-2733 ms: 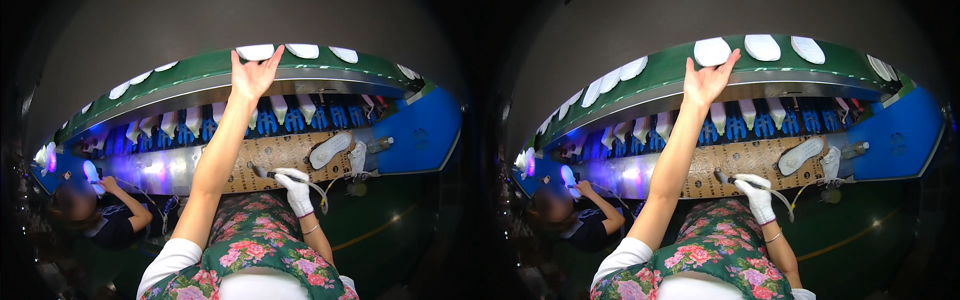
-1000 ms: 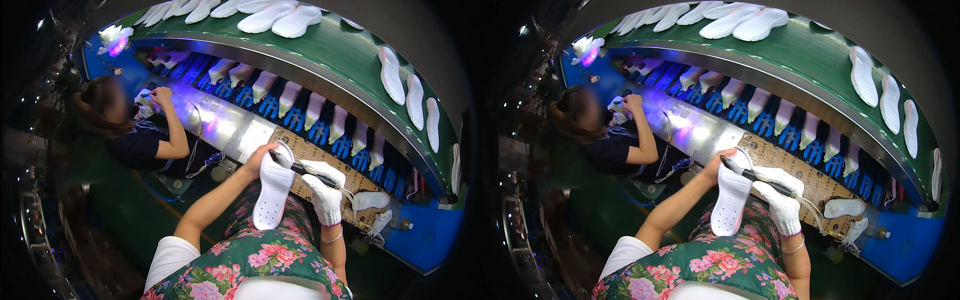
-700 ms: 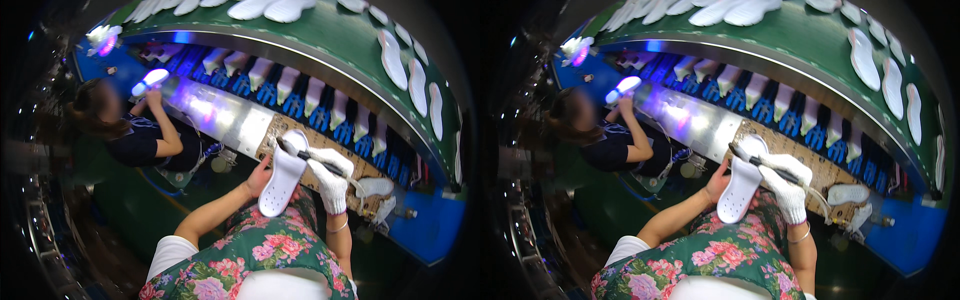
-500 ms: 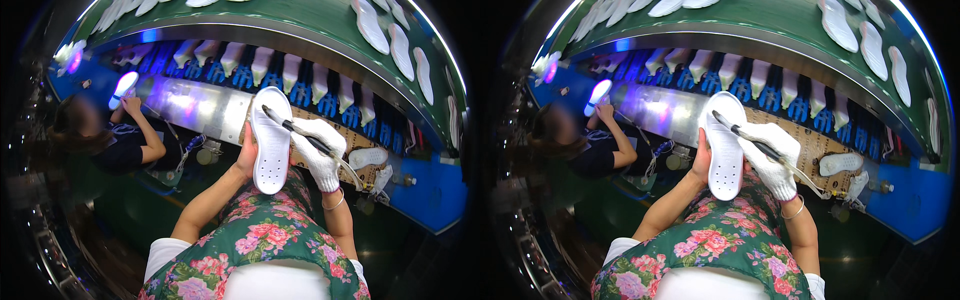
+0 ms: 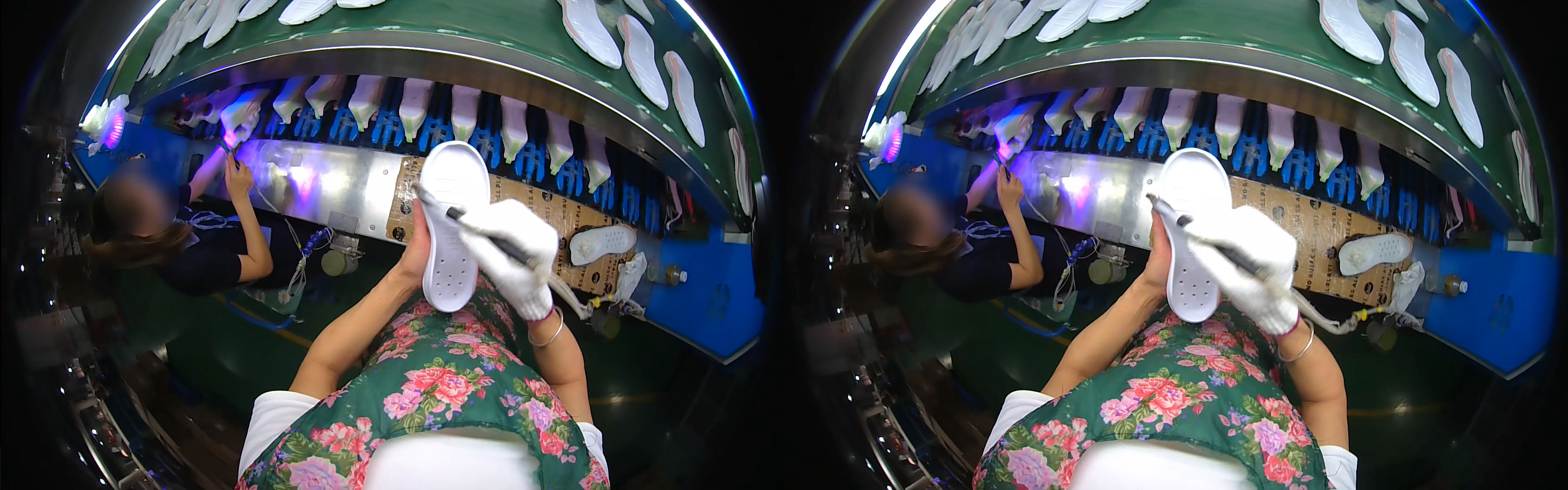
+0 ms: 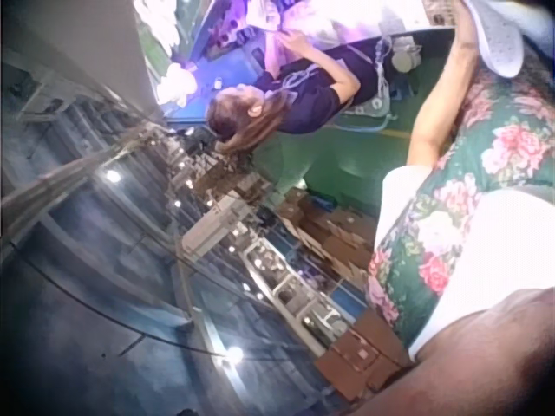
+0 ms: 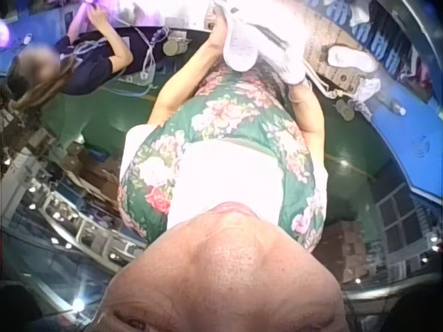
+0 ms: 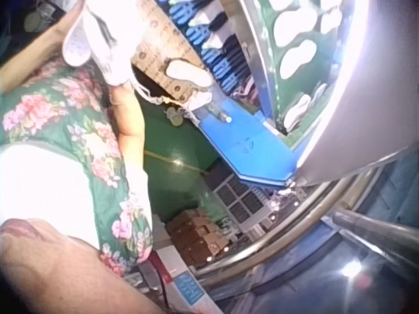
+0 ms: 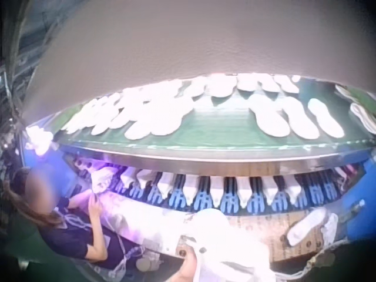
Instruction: The person repeatedly takes shoe soles from an upper conveyor belt, applies adhesive to their surfaces using a brush applicator, and places them onto the conveyor belt.
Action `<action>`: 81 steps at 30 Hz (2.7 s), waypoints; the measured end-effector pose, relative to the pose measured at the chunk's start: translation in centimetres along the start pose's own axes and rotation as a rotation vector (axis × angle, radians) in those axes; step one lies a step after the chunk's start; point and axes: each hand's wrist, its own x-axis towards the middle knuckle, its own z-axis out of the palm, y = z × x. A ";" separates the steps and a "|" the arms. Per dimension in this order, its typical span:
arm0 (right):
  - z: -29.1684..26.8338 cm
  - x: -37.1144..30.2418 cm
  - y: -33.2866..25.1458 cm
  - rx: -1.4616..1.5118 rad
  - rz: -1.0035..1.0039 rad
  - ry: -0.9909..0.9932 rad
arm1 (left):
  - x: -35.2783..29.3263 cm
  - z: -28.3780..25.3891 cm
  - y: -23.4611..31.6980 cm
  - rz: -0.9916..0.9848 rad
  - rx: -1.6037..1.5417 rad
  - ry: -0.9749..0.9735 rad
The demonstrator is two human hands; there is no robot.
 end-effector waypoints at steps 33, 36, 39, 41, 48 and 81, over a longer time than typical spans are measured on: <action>1.8 -1.1 2.5 0.001 -0.265 -0.062 | 3.3 -3.3 4.7 0.104 -0.336 -0.205; 2.7 -2.3 3.0 -0.079 -0.292 -0.094 | 3.9 -2.7 5.1 0.078 -0.416 -0.215; 2.2 -1.7 2.0 0.156 -0.245 -0.191 | 3.7 -4.1 5.7 0.103 -0.366 -0.183; 1.7 -1.4 2.2 0.188 -0.176 -0.164 | 3.5 -3.6 5.7 0.145 -0.338 -0.124; 2.0 -2.4 1.8 -0.025 -0.162 -0.355 | 4.6 -3.6 7.4 0.033 -0.077 -0.055; 0.5 -2.3 3.3 0.001 -0.044 -0.345 | 8.0 0.8 8.8 -0.697 1.142 -0.242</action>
